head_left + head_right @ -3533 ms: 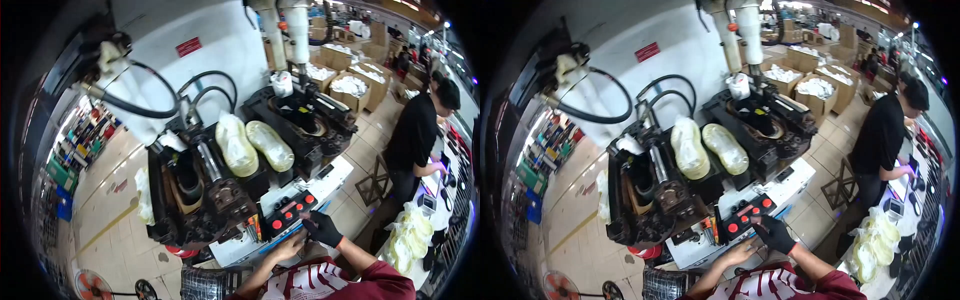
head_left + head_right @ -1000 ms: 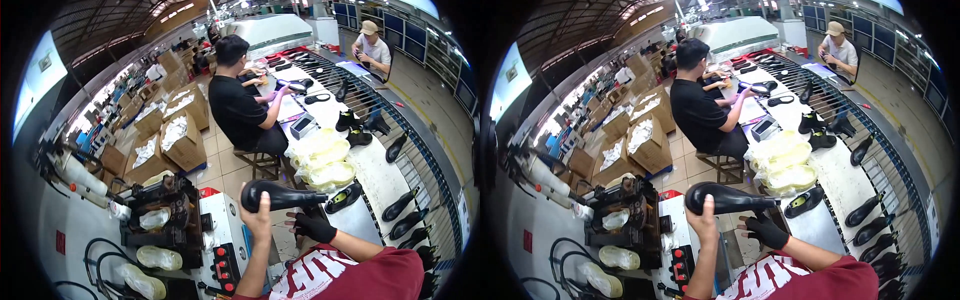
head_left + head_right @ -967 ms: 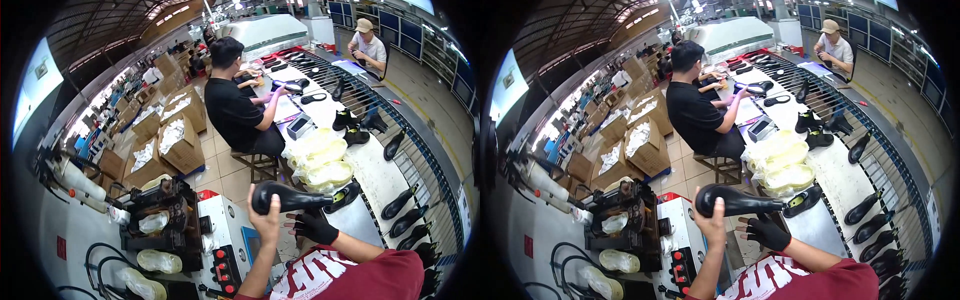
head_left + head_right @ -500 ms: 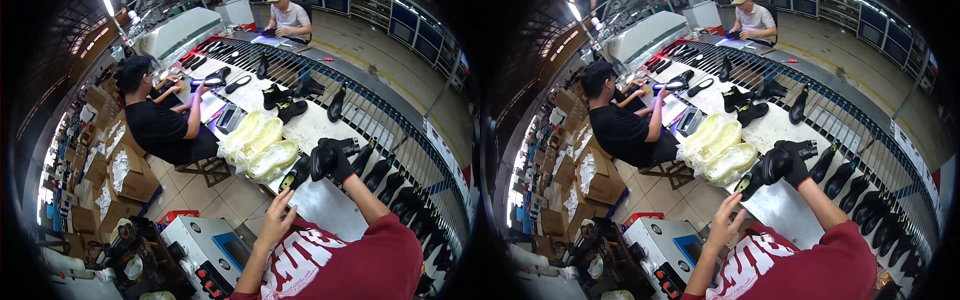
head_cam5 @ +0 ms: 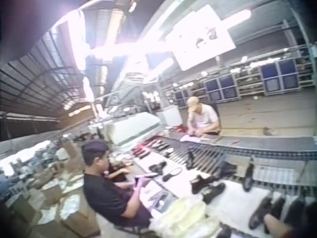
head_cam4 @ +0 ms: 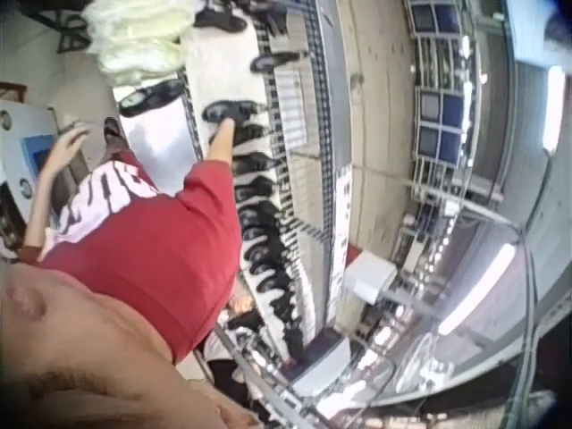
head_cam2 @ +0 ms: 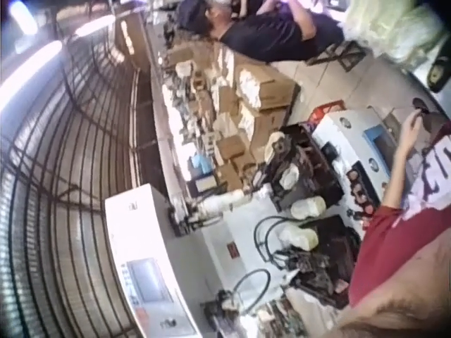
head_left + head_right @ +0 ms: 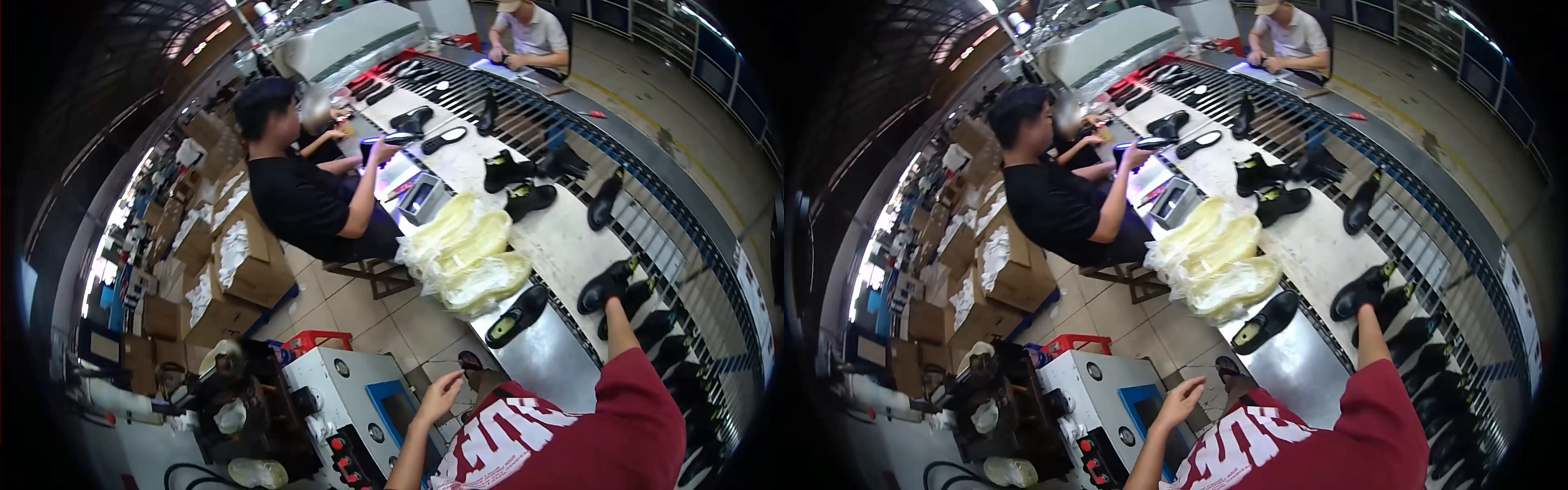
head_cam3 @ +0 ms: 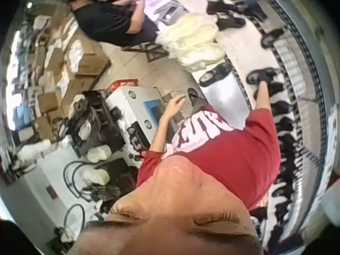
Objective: Using a sole-press machine to attach soles to boots in a manufacturing setting.
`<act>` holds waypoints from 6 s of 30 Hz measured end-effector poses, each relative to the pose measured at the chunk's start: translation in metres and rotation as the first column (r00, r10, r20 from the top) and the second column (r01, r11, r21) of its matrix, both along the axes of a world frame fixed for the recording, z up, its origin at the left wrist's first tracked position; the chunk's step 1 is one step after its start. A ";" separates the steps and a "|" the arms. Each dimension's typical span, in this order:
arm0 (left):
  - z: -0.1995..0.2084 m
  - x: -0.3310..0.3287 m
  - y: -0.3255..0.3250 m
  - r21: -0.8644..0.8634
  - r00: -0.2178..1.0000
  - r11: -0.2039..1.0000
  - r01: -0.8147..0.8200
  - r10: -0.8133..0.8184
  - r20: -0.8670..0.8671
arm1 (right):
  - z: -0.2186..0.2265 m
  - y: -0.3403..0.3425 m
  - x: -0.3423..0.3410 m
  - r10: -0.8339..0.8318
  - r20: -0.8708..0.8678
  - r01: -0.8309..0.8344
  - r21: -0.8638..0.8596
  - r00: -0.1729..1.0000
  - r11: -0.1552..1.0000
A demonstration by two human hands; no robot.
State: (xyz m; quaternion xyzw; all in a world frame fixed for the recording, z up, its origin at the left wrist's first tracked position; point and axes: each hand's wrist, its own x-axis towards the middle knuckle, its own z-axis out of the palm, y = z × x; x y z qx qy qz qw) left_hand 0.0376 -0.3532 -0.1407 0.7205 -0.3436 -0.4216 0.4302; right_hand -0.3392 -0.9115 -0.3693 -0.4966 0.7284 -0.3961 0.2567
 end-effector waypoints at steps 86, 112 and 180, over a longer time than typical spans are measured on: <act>0.001 0.257 0.264 -0.113 -0.498 -0.879 -0.464 0.364 -0.787 | 0.389 0.913 0.783 0.290 0.362 -0.449 -0.511 -0.886 -0.733; -0.074 0.053 0.236 -0.100 0.170 0.139 -0.985 0.869 -0.464 | 0.374 0.945 0.764 0.433 -0.419 -0.330 -0.297 -0.798 -0.896; -0.003 -0.138 0.313 -0.017 0.353 0.353 -0.935 0.935 -0.015 | 0.503 0.915 0.694 0.516 -0.624 -0.547 -0.163 -0.588 -0.821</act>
